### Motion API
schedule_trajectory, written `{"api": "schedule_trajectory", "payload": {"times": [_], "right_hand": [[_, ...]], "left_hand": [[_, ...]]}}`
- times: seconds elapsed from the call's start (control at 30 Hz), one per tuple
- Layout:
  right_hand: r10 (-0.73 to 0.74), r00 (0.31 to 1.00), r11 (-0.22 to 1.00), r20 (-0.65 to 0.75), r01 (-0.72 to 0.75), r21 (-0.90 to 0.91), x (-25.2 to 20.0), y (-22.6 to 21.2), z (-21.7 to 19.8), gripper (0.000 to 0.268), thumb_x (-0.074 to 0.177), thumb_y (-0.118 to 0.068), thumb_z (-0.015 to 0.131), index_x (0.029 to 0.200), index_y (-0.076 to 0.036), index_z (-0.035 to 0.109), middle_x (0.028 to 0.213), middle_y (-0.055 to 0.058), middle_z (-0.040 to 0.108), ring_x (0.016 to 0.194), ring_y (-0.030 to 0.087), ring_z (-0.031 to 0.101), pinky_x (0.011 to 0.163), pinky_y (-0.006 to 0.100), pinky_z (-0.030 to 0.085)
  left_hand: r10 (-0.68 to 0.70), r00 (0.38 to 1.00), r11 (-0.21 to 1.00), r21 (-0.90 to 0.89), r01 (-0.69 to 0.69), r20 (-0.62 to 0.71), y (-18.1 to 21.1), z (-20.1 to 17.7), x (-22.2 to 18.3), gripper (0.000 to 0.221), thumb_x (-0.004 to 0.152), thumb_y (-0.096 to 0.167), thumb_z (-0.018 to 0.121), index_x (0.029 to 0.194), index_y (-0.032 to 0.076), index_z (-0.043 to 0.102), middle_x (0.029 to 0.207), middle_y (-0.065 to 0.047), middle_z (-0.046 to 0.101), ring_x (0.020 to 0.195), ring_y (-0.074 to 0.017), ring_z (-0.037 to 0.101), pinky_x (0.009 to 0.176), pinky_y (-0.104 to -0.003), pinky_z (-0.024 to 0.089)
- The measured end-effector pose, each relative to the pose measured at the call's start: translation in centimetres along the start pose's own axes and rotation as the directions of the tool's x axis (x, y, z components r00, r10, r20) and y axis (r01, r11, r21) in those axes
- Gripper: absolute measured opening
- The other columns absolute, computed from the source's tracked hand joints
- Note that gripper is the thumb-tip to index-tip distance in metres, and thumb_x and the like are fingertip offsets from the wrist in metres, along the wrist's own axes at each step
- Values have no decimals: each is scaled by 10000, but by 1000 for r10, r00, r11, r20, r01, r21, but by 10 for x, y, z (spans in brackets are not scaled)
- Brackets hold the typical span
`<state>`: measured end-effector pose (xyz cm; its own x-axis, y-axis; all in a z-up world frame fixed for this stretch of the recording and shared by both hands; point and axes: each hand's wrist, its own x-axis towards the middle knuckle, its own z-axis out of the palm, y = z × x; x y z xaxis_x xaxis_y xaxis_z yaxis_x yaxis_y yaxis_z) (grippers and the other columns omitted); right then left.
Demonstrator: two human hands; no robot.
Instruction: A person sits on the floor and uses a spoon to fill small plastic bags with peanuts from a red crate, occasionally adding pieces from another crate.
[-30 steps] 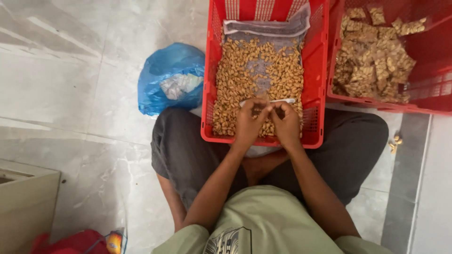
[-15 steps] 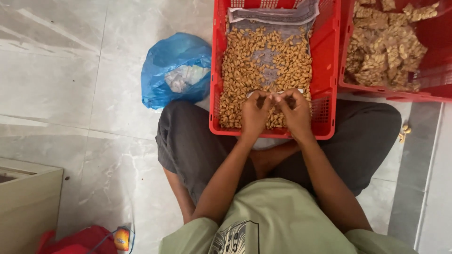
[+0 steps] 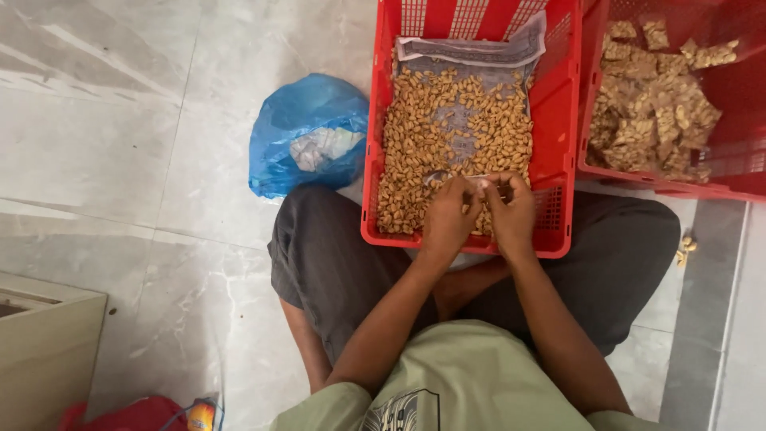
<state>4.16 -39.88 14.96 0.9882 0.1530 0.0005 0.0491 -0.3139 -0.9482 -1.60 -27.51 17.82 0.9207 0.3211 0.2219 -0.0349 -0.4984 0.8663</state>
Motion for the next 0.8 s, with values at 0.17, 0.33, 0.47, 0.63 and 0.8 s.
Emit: {"api": "schedule_trajectory", "payload": {"times": [0.17,0.33,0.47,0.63,0.8], "right_hand": [[8,1000,999,-15,-7,37,-1,-8,0,71,1007,-41,682,1076,-29,686,903,93,666,829,178,632,719,348,538],[50,998,992,-25,-46,117,3,8,4,83,978,-49,710,1058,-63,694,890,40,632,835,125,608,737,294,525],[72,997,989,15,-73,130,-3,1,5,27,981,-77,716,1002,-73,699,859,40,668,828,124,627,732,301,520],[73,997,989,40,-77,124,-2,19,3,95,992,-121,744,942,-62,687,832,39,679,814,118,619,718,303,503],[58,998,994,36,-62,96,-1,3,4,98,980,-124,749,931,-67,685,815,32,666,807,118,613,724,301,496]], "left_hand": [[73,997,996,56,-72,-5,8,-2,6,148,908,50,690,996,93,580,905,-95,603,847,-317,695,681,-394,600],[278,961,940,200,-275,16,11,-12,11,324,883,43,774,1152,48,593,1347,-178,514,1279,-414,540,993,-530,498],[354,926,833,407,-375,129,1,-15,15,576,806,59,877,1316,77,609,1438,-127,533,1428,-347,432,1132,-507,378],[339,939,856,394,-336,65,-11,-7,17,234,1043,234,645,1247,122,667,1318,-47,639,1368,-236,517,1151,-456,353],[210,963,900,353,-257,166,-20,-7,17,440,947,300,726,1359,184,620,1349,-19,653,1429,-203,476,1219,-497,274]]}}
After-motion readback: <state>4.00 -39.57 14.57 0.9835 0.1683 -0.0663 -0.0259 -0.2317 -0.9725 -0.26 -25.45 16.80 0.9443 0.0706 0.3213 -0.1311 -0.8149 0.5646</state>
